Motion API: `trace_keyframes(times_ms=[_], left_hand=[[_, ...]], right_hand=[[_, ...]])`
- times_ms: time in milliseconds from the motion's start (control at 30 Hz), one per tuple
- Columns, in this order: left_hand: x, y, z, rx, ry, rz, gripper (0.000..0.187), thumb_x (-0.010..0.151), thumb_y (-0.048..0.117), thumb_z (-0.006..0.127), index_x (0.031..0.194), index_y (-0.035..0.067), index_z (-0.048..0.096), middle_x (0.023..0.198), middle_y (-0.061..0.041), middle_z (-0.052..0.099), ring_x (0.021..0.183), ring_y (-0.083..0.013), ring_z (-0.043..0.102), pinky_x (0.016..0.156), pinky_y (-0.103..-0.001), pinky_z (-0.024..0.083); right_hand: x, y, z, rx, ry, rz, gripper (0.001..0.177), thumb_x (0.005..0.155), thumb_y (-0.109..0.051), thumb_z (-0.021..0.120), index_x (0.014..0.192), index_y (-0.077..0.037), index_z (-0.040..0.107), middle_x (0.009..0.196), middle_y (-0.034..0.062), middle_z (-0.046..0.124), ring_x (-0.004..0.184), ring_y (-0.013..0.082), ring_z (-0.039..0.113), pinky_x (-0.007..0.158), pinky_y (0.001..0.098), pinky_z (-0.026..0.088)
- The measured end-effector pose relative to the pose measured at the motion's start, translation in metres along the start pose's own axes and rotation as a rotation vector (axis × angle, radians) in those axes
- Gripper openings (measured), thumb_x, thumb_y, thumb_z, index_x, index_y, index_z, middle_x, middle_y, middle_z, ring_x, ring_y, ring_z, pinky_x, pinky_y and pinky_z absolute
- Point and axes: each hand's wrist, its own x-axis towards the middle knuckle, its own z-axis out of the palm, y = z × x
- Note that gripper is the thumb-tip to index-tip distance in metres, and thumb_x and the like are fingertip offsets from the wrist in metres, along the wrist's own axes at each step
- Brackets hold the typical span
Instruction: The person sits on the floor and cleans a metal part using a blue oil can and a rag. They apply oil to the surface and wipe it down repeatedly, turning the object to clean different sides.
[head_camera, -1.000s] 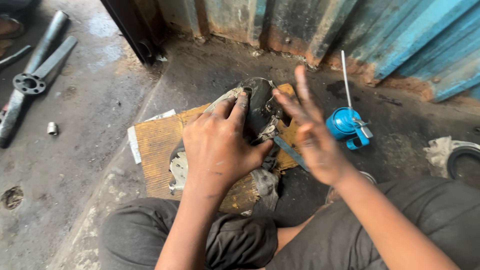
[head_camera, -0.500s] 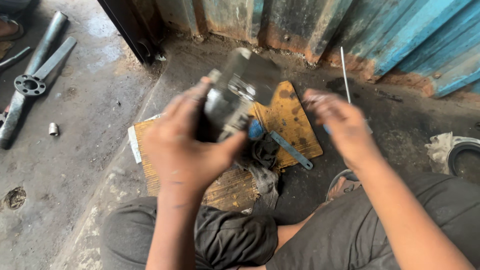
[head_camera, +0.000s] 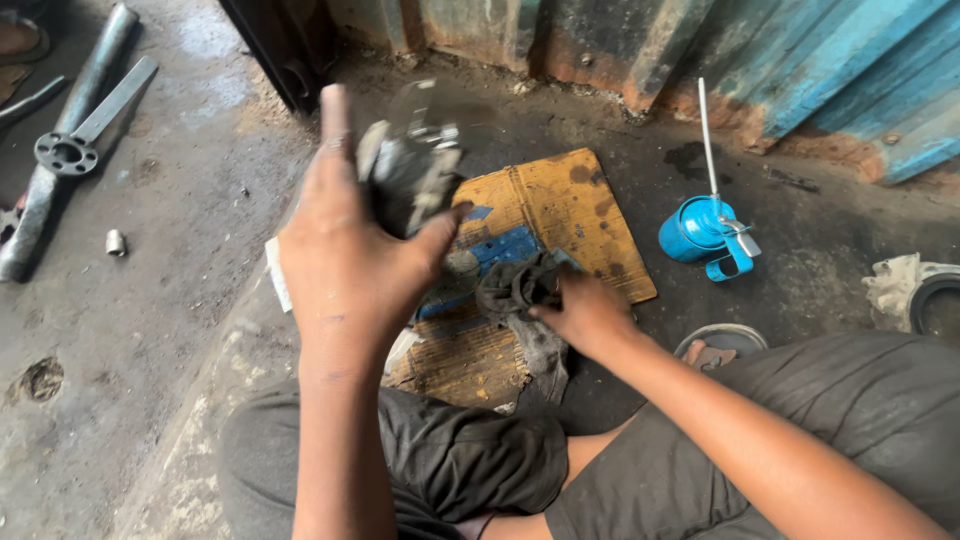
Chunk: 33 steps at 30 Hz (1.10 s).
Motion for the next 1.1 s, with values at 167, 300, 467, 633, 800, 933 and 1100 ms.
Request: trace_keyframes(times_ms=[167, 300, 467, 633, 800, 933, 1100], left_hand=[[-0.002, 0.006, -0.012, -0.145, -0.316, 0.055, 0.134, 0.06, 0.023, 0.097, 0.162, 0.02, 0.01, 0.165, -0.018, 0.028, 0.125, -0.0432, 0.06, 0.103, -0.047, 0.052], [-0.003, 0.021, -0.018, -0.301, -0.443, 0.144, 0.138, 0.055, 0.014, 0.096, 0.16, 0.025, 0.007, 0.171, -0.015, 0.011, 0.132, -0.0444, 0.053, 0.104, -0.049, 0.049], [-0.007, 0.035, -0.014, -0.313, -0.507, 0.195, 0.135, 0.055, 0.014, 0.098, 0.159, 0.026, 0.013, 0.169, -0.012, 0.015, 0.133, -0.0452, 0.05, 0.105, -0.049, 0.046], [-0.01, 0.032, -0.005, -0.397, -0.514, 0.253, 0.133, 0.055, 0.011, 0.094, 0.16, 0.024, 0.015, 0.17, -0.011, 0.02, 0.134, -0.0444, 0.051, 0.106, -0.048, 0.048], [-0.008, 0.032, 0.004, -0.313, -0.509, 0.25, 0.132, 0.053, 0.014, 0.095, 0.159, 0.025, 0.016, 0.167, -0.009, 0.027, 0.13, -0.0397, 0.053, 0.107, -0.047, 0.046], [-0.012, 0.024, 0.001, -0.286, -0.321, 0.426, 0.127, 0.06, 0.016, 0.094, 0.161, 0.021, 0.018, 0.161, -0.012, 0.039, 0.139, -0.0393, 0.052, 0.114, -0.047, 0.042], [-0.024, 0.018, -0.01, -0.19, -0.266, 0.424, 0.115, 0.069, 0.008, 0.085, 0.162, 0.023, 0.019, 0.166, -0.008, 0.038, 0.111, -0.0312, 0.067, 0.102, -0.042, 0.052]], right_hand=[[0.007, 0.002, 0.012, 0.14, 0.028, -0.105, 0.048, 0.084, -0.039, 0.074, 0.122, -0.011, 0.066, 0.107, 0.0134, 0.073, 0.098, 0.0339, 0.07, 0.082, 0.0466, 0.056], [0.011, 0.015, 0.016, 0.295, 0.206, -0.159, 0.026, 0.087, -0.029, 0.071, 0.106, -0.013, 0.079, 0.102, 0.0138, 0.074, 0.094, 0.0323, 0.071, 0.082, 0.0435, 0.056], [0.017, 0.041, 0.004, 0.722, 0.267, -0.068, 0.023, 0.091, -0.023, 0.07, 0.105, -0.004, 0.074, 0.1, 0.0117, 0.076, 0.089, 0.0256, 0.072, 0.081, 0.0391, 0.056], [0.004, 0.061, -0.038, 1.443, 0.268, 0.234, 0.031, 0.096, -0.005, 0.043, 0.114, -0.013, 0.067, 0.099, 0.0061, 0.073, 0.089, 0.0206, 0.07, 0.083, 0.0364, 0.056], [-0.017, 0.068, -0.108, 1.697, 0.477, 0.25, 0.013, 0.101, -0.01, 0.048, 0.096, -0.013, 0.059, 0.097, 0.0027, 0.071, 0.088, 0.0145, 0.07, 0.084, 0.0385, 0.061], [-0.022, 0.091, -0.137, 1.743, 0.465, 0.19, 0.011, 0.102, -0.017, 0.059, 0.108, -0.011, 0.067, 0.1, 0.0039, 0.07, 0.085, 0.0143, 0.069, 0.073, 0.0341, 0.056], [-0.038, 0.084, -0.149, 1.75, 0.265, 0.114, 0.026, 0.1, -0.018, 0.069, 0.124, -0.008, 0.068, 0.1, 0.0064, 0.071, 0.078, 0.0144, 0.068, 0.061, 0.0292, 0.054]])
